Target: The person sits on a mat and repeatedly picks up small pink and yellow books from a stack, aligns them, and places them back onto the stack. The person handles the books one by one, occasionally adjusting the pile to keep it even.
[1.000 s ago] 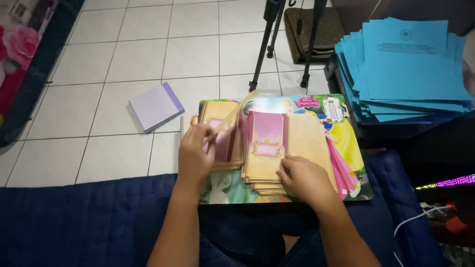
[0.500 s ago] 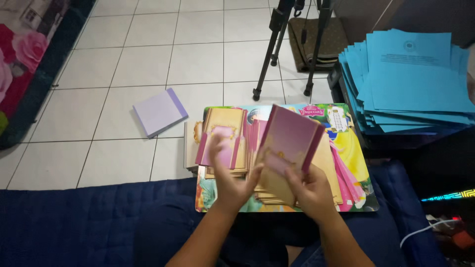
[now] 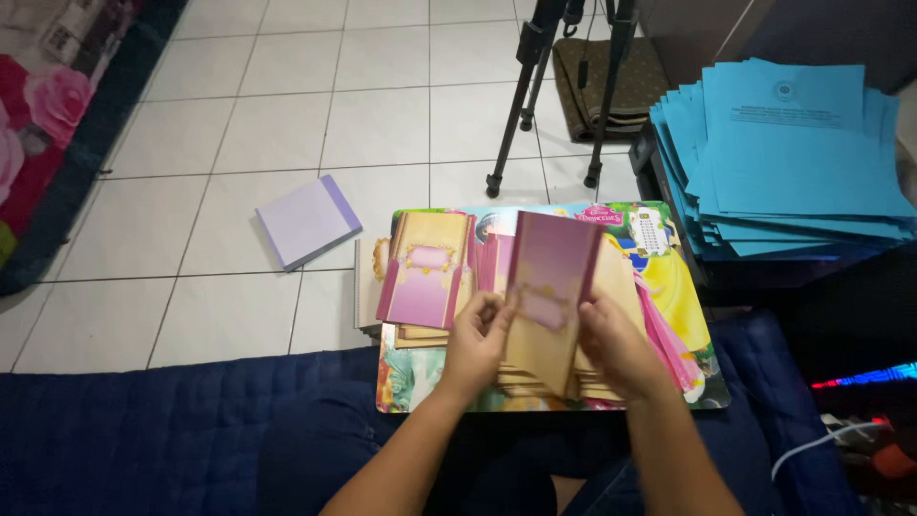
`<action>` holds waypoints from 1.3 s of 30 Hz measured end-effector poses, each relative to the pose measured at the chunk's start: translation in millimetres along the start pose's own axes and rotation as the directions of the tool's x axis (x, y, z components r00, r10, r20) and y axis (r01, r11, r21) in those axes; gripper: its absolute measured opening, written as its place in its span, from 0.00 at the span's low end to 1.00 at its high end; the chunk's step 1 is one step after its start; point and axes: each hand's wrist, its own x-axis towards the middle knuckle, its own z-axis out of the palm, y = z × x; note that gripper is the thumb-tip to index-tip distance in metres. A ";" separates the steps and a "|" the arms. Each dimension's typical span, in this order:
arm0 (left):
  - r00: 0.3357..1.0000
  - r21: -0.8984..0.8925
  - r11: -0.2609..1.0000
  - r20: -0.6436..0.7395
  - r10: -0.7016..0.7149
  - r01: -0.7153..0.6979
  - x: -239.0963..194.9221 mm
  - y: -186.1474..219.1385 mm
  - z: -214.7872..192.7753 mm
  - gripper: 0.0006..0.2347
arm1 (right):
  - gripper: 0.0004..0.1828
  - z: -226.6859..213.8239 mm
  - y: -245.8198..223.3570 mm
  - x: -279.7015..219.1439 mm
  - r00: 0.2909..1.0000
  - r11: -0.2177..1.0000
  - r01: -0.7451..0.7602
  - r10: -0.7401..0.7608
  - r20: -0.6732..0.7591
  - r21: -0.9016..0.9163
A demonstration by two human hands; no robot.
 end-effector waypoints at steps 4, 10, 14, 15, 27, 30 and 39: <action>0.995 0.295 0.953 -0.054 0.086 -0.066 1.3 9.0 -6.4 0.06 | 0.18 -71.5 38.3 41.5 0.990 0.943 0.095 -0.123 -0.070 -0.320; 0.951 0.739 0.635 0.022 0.309 -0.223 -6.5 1.8 -1.2 0.02 | 0.30 -84.4 32.1 40.4 0.971 0.579 -0.076 -0.143 -0.193 -0.812; 0.769 0.813 0.274 0.295 0.568 -0.514 -11.7 29.3 15.1 0.21 | 0.29 -76.9 28.5 36.1 0.982 0.455 -0.047 -0.142 -0.125 -0.889; 0.687 0.710 0.282 0.378 0.621 -0.645 -14.7 42.0 21.2 0.18 | 0.30 -73.0 24.9 32.2 0.986 0.408 -0.089 -0.096 -0.140 -0.909; 0.752 0.742 0.204 0.546 0.370 -0.639 -18.2 -22.1 29.5 0.19 | 0.29 -39.1 20.6 17.1 0.940 0.115 0.333 -0.113 0.321 -0.936; 0.753 0.749 0.191 0.544 0.369 -0.635 -14.5 -32.3 30.1 0.20 | 0.36 -35.3 47.8 46.8 0.917 -0.008 0.324 -0.245 0.316 -0.946; 0.776 0.726 0.276 0.571 0.268 -0.630 -7.7 -55.1 26.7 0.21 | 0.33 -19.7 18.0 66.5 0.948 0.074 0.302 -0.127 0.291 -0.950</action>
